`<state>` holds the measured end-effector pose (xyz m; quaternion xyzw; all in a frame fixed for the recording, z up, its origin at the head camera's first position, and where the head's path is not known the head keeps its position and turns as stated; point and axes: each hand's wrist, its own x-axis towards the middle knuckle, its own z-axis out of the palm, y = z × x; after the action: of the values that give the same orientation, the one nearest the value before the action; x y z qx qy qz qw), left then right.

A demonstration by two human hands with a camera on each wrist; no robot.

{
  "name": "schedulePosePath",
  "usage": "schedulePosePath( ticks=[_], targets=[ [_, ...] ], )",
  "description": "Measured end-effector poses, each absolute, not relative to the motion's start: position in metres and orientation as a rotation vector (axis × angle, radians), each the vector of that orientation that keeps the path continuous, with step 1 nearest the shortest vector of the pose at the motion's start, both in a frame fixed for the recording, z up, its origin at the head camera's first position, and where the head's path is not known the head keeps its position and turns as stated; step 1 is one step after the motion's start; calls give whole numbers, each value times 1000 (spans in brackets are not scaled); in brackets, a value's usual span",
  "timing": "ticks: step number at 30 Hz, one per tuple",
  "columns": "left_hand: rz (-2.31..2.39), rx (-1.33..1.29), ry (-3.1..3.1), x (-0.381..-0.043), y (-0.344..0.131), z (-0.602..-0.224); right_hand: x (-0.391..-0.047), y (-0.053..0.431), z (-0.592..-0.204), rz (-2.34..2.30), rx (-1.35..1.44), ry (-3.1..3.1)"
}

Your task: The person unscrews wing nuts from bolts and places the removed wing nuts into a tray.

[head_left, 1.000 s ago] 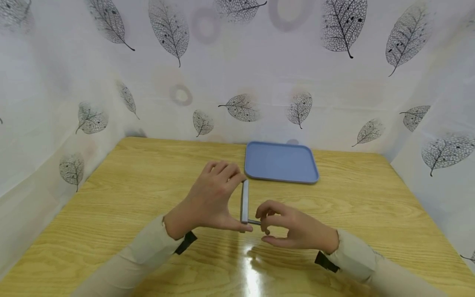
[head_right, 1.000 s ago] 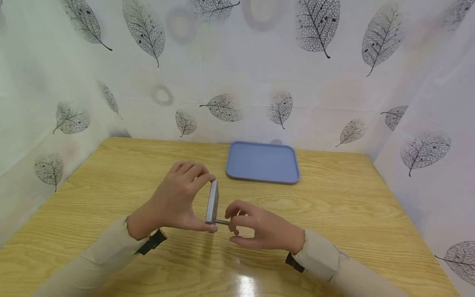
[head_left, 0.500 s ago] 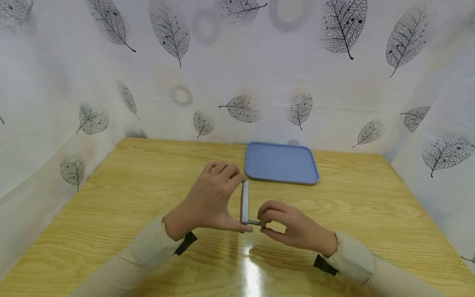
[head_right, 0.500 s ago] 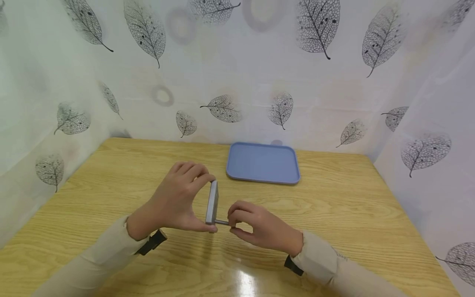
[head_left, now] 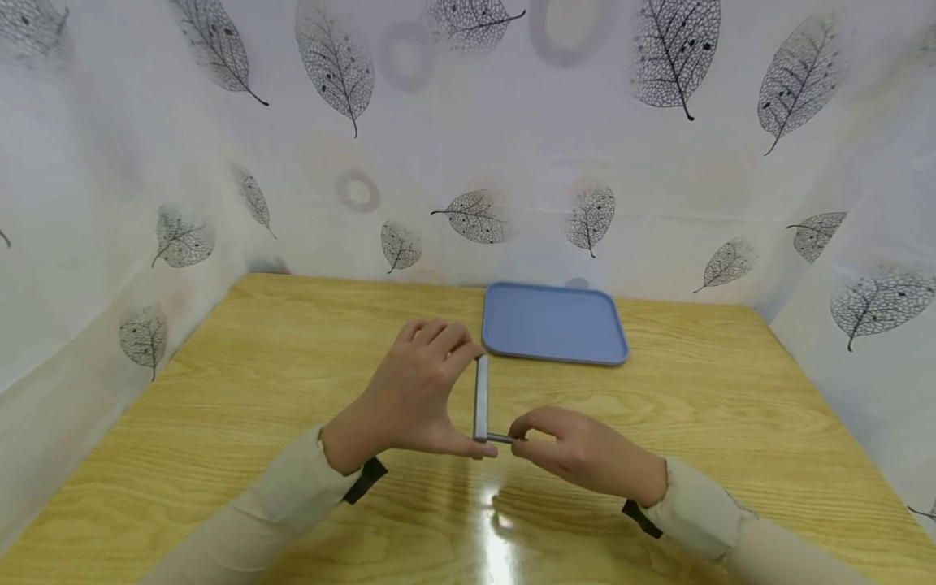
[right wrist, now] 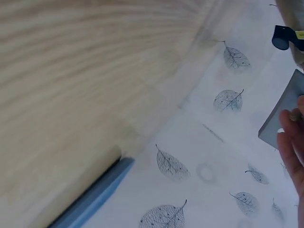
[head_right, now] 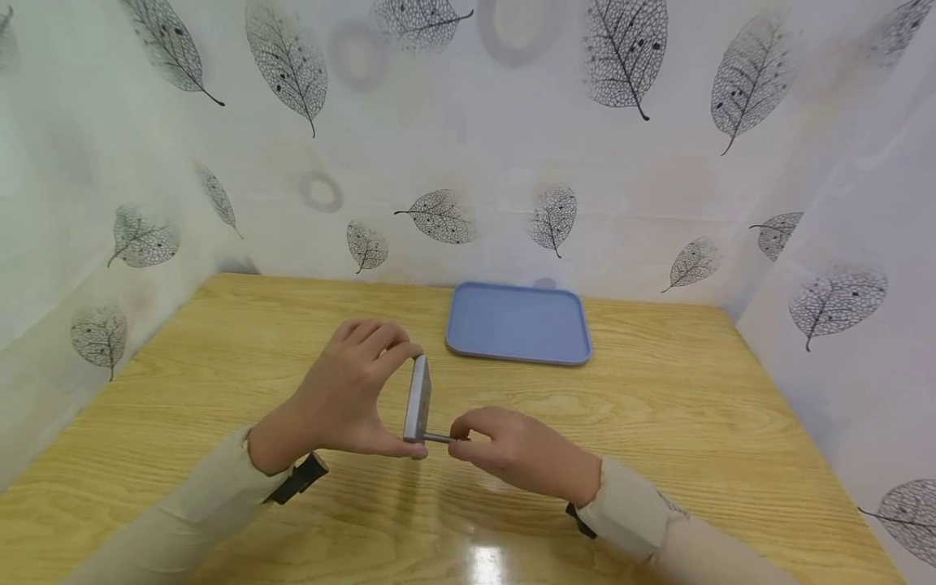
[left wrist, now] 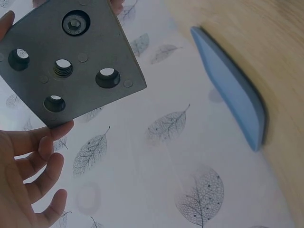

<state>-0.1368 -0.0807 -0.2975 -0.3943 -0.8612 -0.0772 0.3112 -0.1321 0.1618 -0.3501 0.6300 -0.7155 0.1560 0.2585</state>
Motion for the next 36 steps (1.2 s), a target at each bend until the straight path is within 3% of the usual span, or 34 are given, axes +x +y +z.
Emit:
schedulePosePath(
  ticks=[8,20,36],
  targets=[
    [-212,-1045,-2277,-136,-79,-298,-136,159,-347,53,1713,-1635],
    [-215,-1042,-2259,-137,-79,-298,-130,161,-349,623,1762,-2060],
    [-200,-1044,-2264,-137,-79,-296,-132,159,-352,526,1671,-1840]
  ],
)
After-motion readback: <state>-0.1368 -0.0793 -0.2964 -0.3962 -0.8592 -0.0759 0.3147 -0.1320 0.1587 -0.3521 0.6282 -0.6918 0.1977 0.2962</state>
